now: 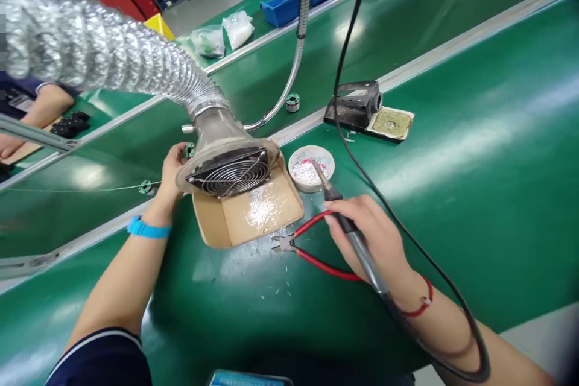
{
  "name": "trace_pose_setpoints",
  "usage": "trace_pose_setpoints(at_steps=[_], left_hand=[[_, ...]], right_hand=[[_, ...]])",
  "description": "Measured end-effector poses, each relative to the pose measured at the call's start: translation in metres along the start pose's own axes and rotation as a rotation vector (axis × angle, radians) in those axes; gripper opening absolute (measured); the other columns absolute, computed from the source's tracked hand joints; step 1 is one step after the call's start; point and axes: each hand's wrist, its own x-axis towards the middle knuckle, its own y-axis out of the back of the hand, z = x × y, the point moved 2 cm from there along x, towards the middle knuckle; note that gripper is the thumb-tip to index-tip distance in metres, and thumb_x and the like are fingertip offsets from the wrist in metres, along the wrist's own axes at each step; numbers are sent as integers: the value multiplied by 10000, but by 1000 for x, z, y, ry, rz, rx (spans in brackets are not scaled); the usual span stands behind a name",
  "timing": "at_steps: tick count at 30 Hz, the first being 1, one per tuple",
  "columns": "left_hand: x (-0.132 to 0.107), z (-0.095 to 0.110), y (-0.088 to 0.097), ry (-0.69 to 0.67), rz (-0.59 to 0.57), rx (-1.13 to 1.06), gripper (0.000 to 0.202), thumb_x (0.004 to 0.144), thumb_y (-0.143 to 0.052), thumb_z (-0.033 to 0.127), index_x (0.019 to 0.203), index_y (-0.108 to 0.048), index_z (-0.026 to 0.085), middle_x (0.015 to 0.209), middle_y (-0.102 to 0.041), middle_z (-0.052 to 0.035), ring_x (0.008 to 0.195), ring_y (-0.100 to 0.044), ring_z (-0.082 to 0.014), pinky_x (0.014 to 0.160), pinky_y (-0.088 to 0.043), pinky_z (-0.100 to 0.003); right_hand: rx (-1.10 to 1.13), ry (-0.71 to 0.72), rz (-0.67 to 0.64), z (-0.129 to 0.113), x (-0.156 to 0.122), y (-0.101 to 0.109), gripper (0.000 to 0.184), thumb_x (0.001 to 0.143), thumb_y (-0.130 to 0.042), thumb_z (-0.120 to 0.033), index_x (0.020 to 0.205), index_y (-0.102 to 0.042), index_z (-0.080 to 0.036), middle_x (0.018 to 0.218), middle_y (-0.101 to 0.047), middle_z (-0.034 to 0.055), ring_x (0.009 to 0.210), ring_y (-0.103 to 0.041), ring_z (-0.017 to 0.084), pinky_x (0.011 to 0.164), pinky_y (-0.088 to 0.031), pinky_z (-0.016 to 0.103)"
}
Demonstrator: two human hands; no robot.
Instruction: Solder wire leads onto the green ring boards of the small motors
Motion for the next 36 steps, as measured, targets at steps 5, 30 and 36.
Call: trace_pose_setpoints(at_steps=[5,30,36], left_hand=[[-117,3,51,157,118,-139,526,579,-915,293,1006,-631,173,894,-646,14,773,-580,-92,685,-477,-199],[-259,115,-26,-48,-776,-143,351,967,-636,369,1255,-631,168,923,-541,-8,699,-464,-85,619,-414,-213],[-258,116,-26,-78,-768,-108,336,958,-656,392,1178,-675,139,872,-517,6,696,-462,-85,636,-404,-225]], right_hand=[[110,-20,-20,0,-8,0,346,897,-663,-168,1233,-654,-247,971,-761,29,704,-695,109,702,-603,250],[606,-254,-617,-89,-13,-12,462,850,-696,-156,1279,-543,-236,856,-685,-40,817,-674,103,867,-570,275],[617,-279,-624,-91,-16,-13,397,863,-679,-154,1231,-552,-230,842,-669,-41,788,-653,100,796,-558,258]])
